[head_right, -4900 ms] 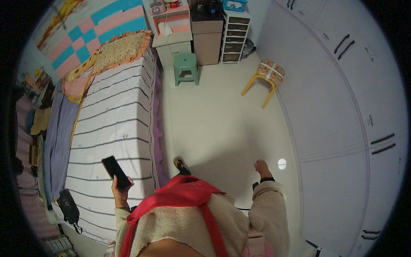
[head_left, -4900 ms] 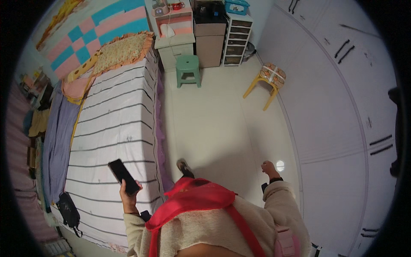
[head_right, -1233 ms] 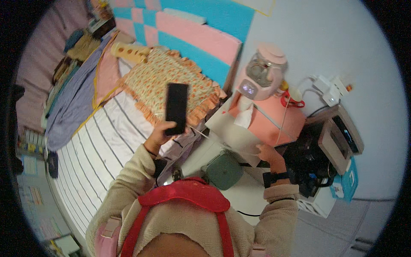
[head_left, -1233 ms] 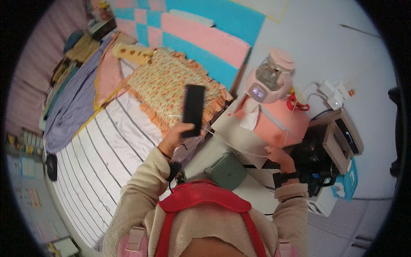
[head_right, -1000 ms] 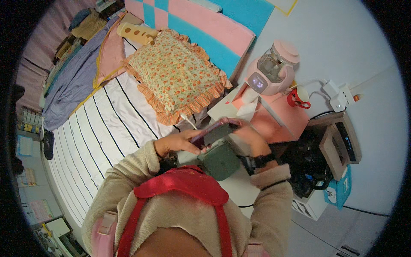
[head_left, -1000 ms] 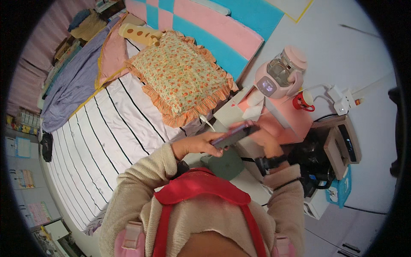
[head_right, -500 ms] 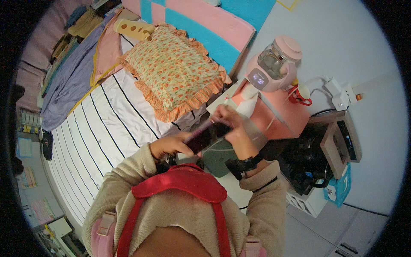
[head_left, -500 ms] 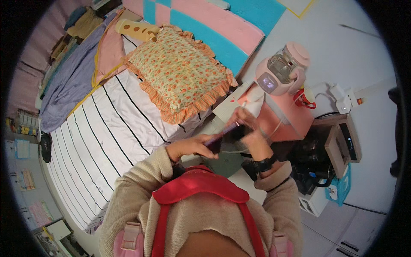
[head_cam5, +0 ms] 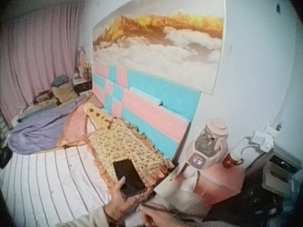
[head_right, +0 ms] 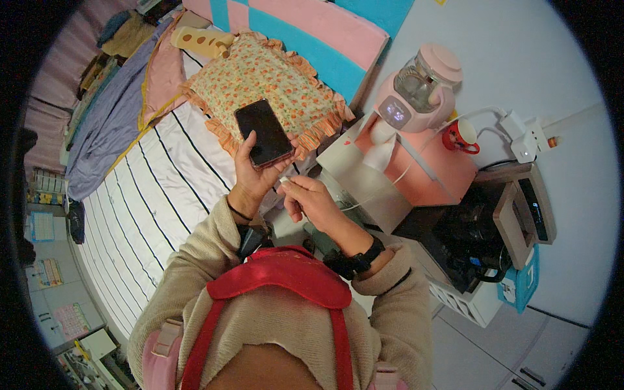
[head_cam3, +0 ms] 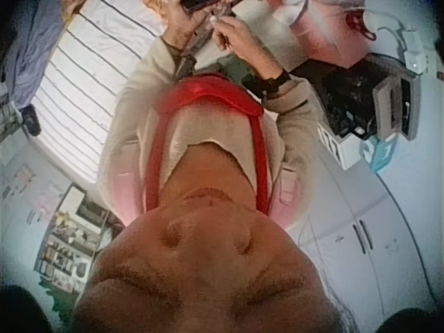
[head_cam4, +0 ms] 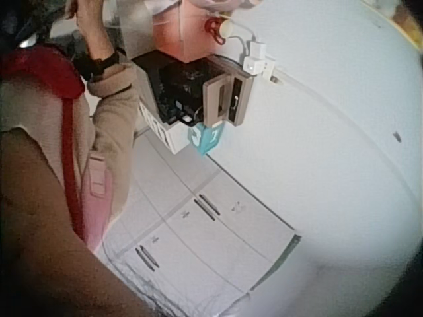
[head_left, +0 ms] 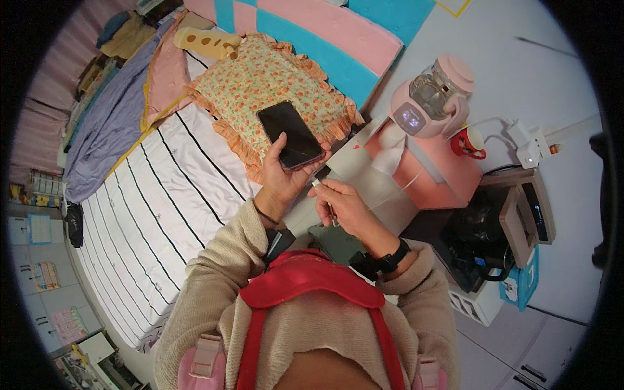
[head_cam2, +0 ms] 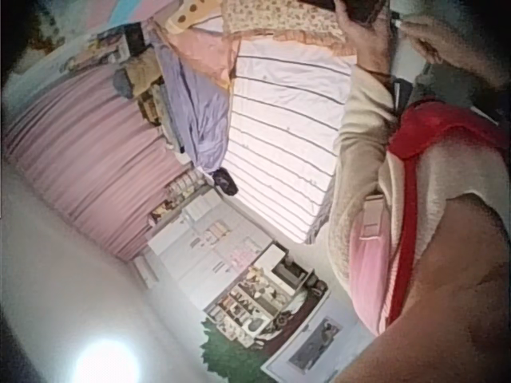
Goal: The person tidies a bedroom by placing a pillow on the bed, then moves to a desk to organize papers. They pick up a plastic bag, place it aside, then sort through several sheets of paper, folding some and stacking them. The person also plugs in a phone charger and picks up a yellow cloth before leaving the room.
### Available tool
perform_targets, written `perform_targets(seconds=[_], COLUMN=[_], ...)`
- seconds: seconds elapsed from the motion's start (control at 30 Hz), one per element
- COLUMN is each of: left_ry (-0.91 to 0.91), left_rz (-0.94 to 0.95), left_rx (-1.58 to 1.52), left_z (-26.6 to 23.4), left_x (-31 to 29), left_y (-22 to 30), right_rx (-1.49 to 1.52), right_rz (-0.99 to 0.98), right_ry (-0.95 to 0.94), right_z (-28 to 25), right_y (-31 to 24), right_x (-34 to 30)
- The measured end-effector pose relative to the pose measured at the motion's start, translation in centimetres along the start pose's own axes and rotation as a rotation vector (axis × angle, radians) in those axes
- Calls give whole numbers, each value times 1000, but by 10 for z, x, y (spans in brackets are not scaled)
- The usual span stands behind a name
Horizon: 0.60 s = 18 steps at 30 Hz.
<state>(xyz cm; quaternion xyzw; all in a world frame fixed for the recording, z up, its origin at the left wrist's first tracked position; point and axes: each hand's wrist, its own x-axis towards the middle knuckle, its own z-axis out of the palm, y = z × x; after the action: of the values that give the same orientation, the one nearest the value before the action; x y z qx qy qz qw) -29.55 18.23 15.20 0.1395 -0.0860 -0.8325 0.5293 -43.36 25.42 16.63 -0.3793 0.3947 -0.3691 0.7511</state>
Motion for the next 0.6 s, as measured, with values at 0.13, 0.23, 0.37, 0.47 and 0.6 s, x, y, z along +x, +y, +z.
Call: perform_targets(seconds=[0.13, 0.23, 0.37, 0.47, 0.6], left_ry=[-26, -36, -25, -41, -151], left_rz=[-18, -39, -56, -19, 24], left_rx=[20, -31, 45, 93, 265], left_z=[-1, -3, -3, -4, -6], left_x=[1, 1, 1, 2, 3], left_y=[-5, -8, -12, -16, -21], right_rx=[38, 78, 101, 158, 268], right_rz=[-37, -36, -33, -12, 22], right_ry=[36, 40, 51, 67, 67], right_z=[-3, -6, -9, -11, -13], right_y=[-1, 1, 3, 3, 5], right_x=[8, 11, 12, 11, 10])
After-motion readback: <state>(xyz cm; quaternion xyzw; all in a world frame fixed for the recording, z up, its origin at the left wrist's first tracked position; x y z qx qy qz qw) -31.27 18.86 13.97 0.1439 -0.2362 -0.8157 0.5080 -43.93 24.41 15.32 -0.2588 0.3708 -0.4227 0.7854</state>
